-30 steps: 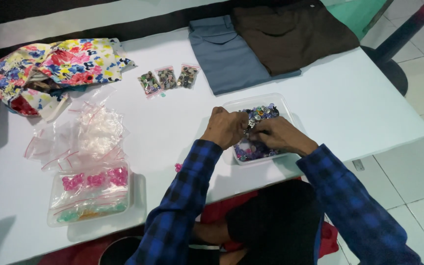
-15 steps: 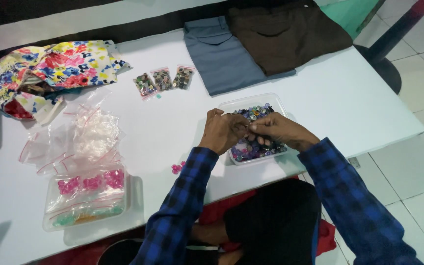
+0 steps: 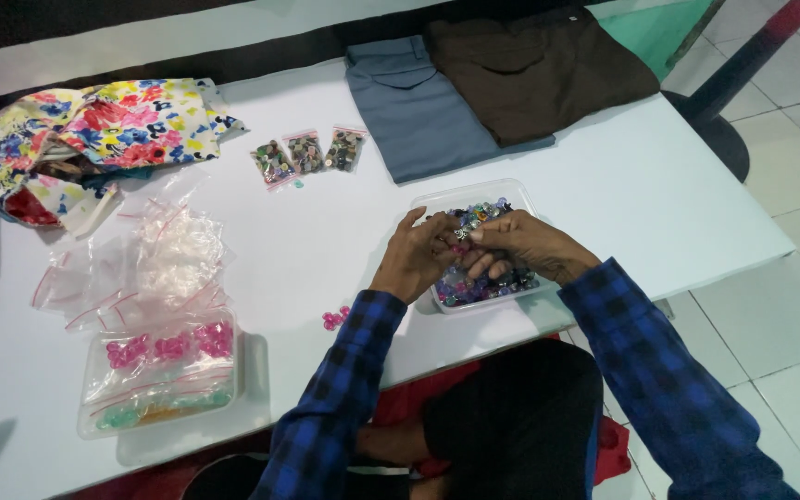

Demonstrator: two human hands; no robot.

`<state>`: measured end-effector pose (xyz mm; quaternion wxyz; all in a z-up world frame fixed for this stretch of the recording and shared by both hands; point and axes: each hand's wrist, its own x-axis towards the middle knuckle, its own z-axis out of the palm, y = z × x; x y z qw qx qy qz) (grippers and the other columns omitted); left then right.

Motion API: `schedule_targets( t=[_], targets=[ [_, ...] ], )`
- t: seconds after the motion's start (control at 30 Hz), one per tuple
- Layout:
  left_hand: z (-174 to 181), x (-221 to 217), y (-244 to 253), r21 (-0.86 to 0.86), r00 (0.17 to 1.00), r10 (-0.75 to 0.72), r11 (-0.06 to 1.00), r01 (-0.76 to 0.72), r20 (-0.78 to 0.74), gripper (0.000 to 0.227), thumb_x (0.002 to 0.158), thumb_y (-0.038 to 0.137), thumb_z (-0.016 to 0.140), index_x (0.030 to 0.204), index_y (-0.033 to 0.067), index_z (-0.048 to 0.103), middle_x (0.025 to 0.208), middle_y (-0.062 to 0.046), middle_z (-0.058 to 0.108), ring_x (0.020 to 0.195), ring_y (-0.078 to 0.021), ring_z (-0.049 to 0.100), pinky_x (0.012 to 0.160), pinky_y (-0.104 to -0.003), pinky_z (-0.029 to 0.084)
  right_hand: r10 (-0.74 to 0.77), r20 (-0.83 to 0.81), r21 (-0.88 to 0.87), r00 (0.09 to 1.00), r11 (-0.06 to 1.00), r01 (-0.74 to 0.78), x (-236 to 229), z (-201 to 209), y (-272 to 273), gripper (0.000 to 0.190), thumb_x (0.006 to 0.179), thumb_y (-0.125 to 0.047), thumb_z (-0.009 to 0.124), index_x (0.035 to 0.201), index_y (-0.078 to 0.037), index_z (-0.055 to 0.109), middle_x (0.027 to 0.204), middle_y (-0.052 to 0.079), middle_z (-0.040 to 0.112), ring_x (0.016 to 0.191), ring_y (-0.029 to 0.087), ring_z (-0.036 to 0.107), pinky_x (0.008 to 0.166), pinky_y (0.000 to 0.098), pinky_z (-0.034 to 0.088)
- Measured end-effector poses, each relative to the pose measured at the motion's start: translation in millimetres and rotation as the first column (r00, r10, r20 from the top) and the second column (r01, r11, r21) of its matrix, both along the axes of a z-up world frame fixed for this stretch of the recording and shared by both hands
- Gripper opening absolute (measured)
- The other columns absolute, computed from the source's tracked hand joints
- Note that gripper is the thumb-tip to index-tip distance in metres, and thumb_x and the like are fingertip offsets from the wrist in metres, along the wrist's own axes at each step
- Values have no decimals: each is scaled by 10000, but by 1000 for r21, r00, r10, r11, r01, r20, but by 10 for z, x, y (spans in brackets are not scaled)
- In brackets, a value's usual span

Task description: Sorting small pink buttons from a mixed container and placing them into small plastic bags.

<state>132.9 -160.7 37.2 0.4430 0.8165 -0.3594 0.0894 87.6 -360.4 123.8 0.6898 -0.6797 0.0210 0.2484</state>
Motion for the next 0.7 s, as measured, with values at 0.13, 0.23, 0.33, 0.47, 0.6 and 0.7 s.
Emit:
schedule_targets(
  t=[0.13, 0.23, 0.33, 0.47, 0.6, 0.7],
  targets=[
    [-5, -22, -38, -8, 1000, 7, 1000, -7, 19, 441, 753, 23, 833, 1133, 111, 627, 855, -21, 749, 925, -218, 753, 1227, -440, 282, -13, 31, -19, 999, 1000, 14, 7, -66, -17, 242, 966, -151, 666, 1019, 77, 728, 929, 232, 775, 746, 290, 783, 542, 274, 621],
    [46, -67, -59, -57, 993, 34, 998, -28, 117, 393, 748, 42, 836, 1086, 103, 646, 805, -31, 757, 868, -238, 763, 1207, -429, 343, -11, 115, -13, 993, 1000, 12, 4, -117, -20, 163, 938, -128, 699, 938, 33, 724, 808, 172, 757, 654, 232, 763, 478, 221, 597],
    [180, -147, -38, -120, 981, 72, 991, -51, 179, 348, 744, 53, 841, 1029, 127, 655, 768, -35, 735, 819, -242, 756, 1156, -409, 426, -4, 231, -27, 973, 1000, 10, -64, 6, 60, 188, 936, -146, 712, 912, 41, 709, 749, 182, 727, 626, 234, 745, 454, 240, 583],
    [415, -378, 176, -191, 954, 110, 980, -57, 280, 301, 784, 51, 834, 1017, 152, 674, 900, -23, 743, 922, -222, 750, 1140, -389, 462, 27, 414, -149, 910, 988, 38, -223, 175, 249, 181, 892, -73, 748, 986, 74, 702, 720, 207, 707, 600, 246, 721, 442, 270, 570],
    [772, -830, 603, -244, 898, 190, 965, -97, 397, 176, 846, 34, 814, 972, 104, 713, 943, -25, 755, 977, -203, 749, 1116, -380, 493, 44, 586, -250, 809, 960, 129, -547, 453, 729, 161, 896, -70, 709, 1032, 10, 739, 684, 147, 710, 587, 181, 687, 474, 268, 572],
    [790, -1119, 966, -256, 879, 276, 949, -185, 388, 154, 840, 42, 823, 938, 91, 715, 934, -23, 755, 960, -208, 750, 1066, -373, 534, 81, 677, -340, 731, 916, 212, -841, 470, 1140, 191, 893, -102, 722, 1076, -95, 776, 721, 133, 748, 600, 198, 738, 472, 300, 596]
  ],
)
